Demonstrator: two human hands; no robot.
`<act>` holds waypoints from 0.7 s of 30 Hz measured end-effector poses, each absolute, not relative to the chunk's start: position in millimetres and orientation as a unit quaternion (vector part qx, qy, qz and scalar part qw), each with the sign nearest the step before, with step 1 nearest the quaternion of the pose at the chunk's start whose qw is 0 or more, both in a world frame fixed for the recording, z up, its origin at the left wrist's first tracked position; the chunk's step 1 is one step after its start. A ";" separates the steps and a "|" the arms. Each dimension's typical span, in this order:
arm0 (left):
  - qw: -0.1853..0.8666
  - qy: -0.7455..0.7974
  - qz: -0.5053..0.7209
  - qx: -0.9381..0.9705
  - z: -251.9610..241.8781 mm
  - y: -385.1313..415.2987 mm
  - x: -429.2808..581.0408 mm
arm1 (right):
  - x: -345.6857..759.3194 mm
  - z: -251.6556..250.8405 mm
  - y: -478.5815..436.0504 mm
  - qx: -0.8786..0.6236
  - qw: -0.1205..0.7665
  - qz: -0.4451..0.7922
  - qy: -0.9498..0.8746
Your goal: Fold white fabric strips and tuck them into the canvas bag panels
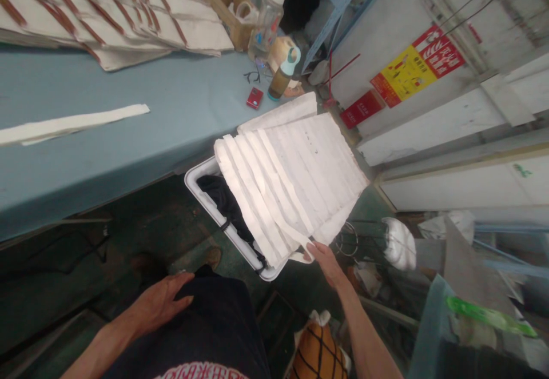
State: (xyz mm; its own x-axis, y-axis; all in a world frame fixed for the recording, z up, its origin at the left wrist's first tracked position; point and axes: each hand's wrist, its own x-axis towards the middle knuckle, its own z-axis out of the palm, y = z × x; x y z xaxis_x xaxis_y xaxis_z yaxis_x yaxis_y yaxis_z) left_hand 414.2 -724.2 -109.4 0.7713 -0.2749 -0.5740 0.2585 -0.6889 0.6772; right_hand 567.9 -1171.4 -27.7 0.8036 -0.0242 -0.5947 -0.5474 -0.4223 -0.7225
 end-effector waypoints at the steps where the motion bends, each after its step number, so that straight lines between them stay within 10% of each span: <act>1: 0.397 -0.004 -0.334 0.855 -107.2 -726.4 415.5 | 567.7 -27.6 -1170.5 -0.800 0.511 0.255 0.184; 21: 0.350 -0.256 -0.101 0.895 -63.3 -937.4 548.0 | 639.8 24.1 -1109.2 -0.746 0.555 0.290 0.227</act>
State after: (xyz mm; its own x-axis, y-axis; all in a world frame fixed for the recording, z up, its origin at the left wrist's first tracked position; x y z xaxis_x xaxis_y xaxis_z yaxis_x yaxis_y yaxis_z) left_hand 548.0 -937.4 -63.3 0.8482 -0.5296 -0.0020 -0.3878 -0.6238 0.6786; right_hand 639.8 -1109.2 24.1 0.7289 -0.0176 -0.6844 -0.6605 -0.2811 -0.6962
